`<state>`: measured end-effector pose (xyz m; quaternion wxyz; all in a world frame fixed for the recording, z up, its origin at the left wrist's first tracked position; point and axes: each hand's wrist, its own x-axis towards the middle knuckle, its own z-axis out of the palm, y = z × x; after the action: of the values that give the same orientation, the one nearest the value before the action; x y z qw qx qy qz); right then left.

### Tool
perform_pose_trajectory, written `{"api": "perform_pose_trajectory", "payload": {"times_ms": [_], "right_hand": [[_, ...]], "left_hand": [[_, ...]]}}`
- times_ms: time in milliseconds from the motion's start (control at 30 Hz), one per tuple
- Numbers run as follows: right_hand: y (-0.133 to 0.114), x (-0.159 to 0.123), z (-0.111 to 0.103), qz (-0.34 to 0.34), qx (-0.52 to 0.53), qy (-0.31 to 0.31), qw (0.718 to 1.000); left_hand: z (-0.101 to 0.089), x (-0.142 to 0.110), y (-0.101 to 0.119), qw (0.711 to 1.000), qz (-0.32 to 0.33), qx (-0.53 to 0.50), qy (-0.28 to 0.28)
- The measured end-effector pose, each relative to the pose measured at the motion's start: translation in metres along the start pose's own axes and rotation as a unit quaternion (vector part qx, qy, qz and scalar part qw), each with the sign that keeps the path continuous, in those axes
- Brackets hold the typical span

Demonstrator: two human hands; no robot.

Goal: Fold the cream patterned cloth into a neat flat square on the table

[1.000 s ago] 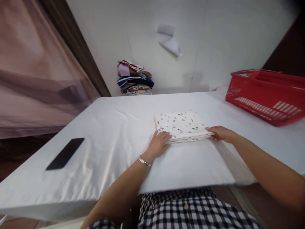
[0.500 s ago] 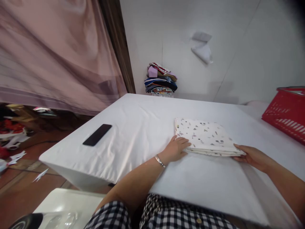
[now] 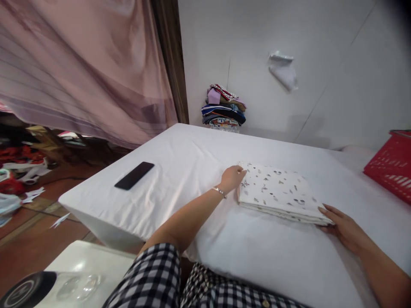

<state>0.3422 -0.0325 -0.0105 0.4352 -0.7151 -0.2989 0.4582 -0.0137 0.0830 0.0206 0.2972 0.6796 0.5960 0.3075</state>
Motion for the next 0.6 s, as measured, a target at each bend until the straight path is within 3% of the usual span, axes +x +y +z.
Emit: {"api": "perform_pose_trajectory", "payload": {"times_ms": [100, 200, 367, 600], "right_hand": [[0.007, 0.000, 0.000, -0.043, -0.021, 0.036, 0.998], [0.011, 0.000, -0.001, -0.070, -0.047, 0.048, 0.995], [0.014, 0.004, -0.003, -0.080, -0.048, 0.047, 0.995], [0.008, -0.002, -0.002, -0.082, -0.060, 0.028, 0.994]], "left_hand": [[0.006, 0.027, -0.002, 0.996, -0.085, -0.001, 0.001], [0.020, 0.038, -0.006, 0.992, -0.127, 0.008, 0.017], [0.038, 0.041, -0.011, 0.990, -0.117, 0.046, 0.057], [0.041, 0.041, -0.009, 0.991, -0.079, 0.074, 0.085]]}}
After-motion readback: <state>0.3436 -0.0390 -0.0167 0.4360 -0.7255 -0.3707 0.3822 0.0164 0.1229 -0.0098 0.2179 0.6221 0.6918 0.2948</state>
